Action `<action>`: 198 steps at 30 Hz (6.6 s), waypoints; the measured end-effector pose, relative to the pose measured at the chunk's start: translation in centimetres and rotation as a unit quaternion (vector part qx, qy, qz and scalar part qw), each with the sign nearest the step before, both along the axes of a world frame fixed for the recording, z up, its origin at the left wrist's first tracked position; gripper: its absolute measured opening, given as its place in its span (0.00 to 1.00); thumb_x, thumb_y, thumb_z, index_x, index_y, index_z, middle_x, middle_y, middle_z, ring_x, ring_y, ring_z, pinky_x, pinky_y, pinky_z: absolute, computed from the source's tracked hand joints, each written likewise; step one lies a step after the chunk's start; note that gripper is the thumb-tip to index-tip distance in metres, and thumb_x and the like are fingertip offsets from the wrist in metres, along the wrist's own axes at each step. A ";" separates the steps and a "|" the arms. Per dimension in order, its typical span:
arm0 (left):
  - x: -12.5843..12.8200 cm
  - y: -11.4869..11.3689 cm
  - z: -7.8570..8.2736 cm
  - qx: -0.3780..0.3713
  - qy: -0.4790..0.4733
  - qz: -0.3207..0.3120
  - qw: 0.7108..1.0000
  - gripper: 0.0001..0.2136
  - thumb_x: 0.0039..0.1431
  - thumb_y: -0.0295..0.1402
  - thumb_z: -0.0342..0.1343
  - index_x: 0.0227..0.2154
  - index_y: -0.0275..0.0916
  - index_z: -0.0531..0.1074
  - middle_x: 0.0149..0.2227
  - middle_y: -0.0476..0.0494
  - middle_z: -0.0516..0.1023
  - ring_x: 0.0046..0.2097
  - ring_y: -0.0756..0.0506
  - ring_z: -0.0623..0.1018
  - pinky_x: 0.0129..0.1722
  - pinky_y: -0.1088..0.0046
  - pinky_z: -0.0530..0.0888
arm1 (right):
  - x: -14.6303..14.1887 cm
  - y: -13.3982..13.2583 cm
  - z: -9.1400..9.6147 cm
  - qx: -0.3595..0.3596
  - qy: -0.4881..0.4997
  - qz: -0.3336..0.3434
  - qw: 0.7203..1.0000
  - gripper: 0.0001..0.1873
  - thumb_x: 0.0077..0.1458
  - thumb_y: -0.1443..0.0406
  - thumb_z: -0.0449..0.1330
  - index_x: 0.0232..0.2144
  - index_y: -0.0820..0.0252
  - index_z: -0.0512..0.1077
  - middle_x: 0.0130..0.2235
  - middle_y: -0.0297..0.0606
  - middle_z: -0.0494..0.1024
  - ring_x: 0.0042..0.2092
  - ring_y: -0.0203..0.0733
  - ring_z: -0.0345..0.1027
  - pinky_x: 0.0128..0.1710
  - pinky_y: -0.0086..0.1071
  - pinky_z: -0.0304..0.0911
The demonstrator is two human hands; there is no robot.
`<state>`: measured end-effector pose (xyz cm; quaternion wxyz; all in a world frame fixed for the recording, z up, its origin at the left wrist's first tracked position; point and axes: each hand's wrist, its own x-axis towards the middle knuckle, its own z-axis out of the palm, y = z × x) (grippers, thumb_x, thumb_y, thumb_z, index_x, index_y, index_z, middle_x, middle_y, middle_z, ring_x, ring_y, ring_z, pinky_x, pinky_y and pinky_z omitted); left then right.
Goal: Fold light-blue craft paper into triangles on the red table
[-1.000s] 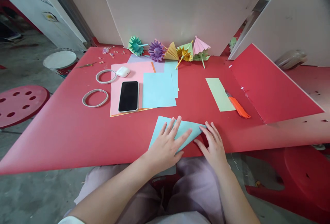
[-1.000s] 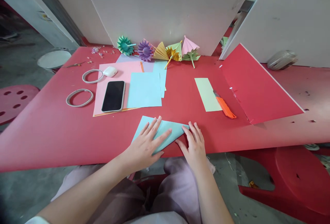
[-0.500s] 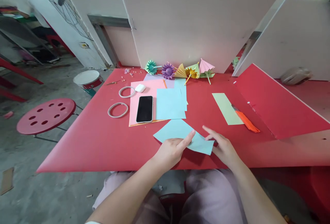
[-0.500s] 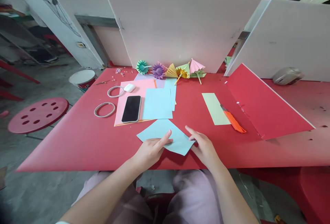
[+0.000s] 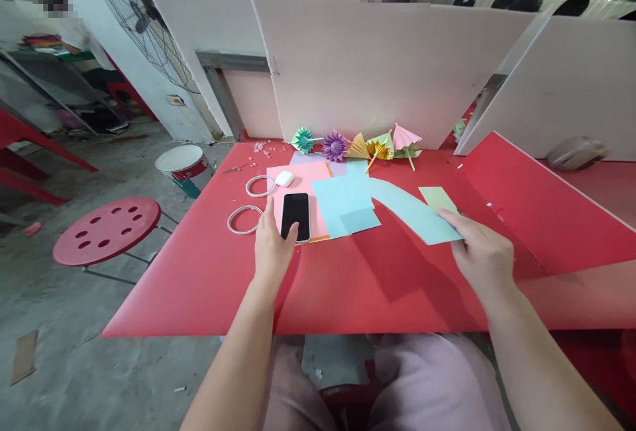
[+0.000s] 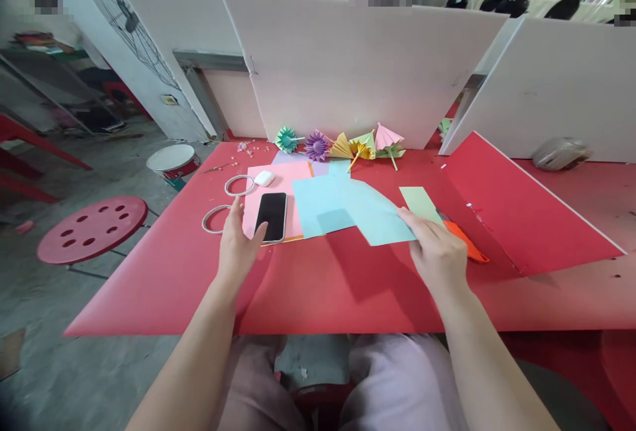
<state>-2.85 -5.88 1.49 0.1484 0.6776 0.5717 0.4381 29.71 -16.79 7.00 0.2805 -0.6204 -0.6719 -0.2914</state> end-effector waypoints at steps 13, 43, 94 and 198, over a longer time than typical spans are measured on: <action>6.1 -4.2 -2.8 0.061 0.273 -0.380 0.882 0.14 0.56 0.31 0.55 0.46 0.42 0.68 0.52 0.42 0.69 0.59 0.40 0.60 0.58 0.56 0.58 | -1.7 1.1 -10.1 -0.220 0.030 0.155 0.963 0.31 0.43 0.83 0.41 0.41 0.58 0.73 0.48 0.39 0.74 0.55 0.42 0.61 0.53 0.45 0.59; 7.3 -6.7 -2.6 0.006 0.406 -0.336 0.850 0.18 0.62 0.32 0.42 0.54 0.33 0.61 0.58 0.35 0.61 0.59 0.40 0.61 0.52 0.63 0.66 | -1.1 3.5 -4.7 -0.534 0.342 0.079 0.769 0.22 0.43 0.46 0.58 0.20 0.58 0.61 0.22 0.27 0.59 0.26 0.33 0.53 0.25 0.29 0.49; 7.8 -11.0 -2.7 -0.072 0.262 -0.360 0.893 0.24 0.60 0.46 0.43 0.55 0.37 0.60 0.59 0.33 0.58 0.61 0.37 0.57 0.56 0.55 0.61 | -5.1 3.7 -8.6 -0.369 0.117 0.115 0.915 0.15 0.56 0.58 0.51 0.22 0.57 0.65 0.24 0.35 0.70 0.30 0.39 0.58 0.30 0.31 0.52; 8.4 -10.5 -3.8 -0.037 0.332 -0.354 0.874 0.29 0.59 0.50 0.41 0.59 0.39 0.54 0.63 0.34 0.50 0.63 0.36 0.51 0.58 0.54 0.53 | -3.2 -4.0 -9.9 -0.318 0.173 0.022 0.932 0.20 0.59 0.60 0.49 0.52 0.55 0.64 0.59 0.41 0.60 0.61 0.46 0.50 0.58 0.46 0.53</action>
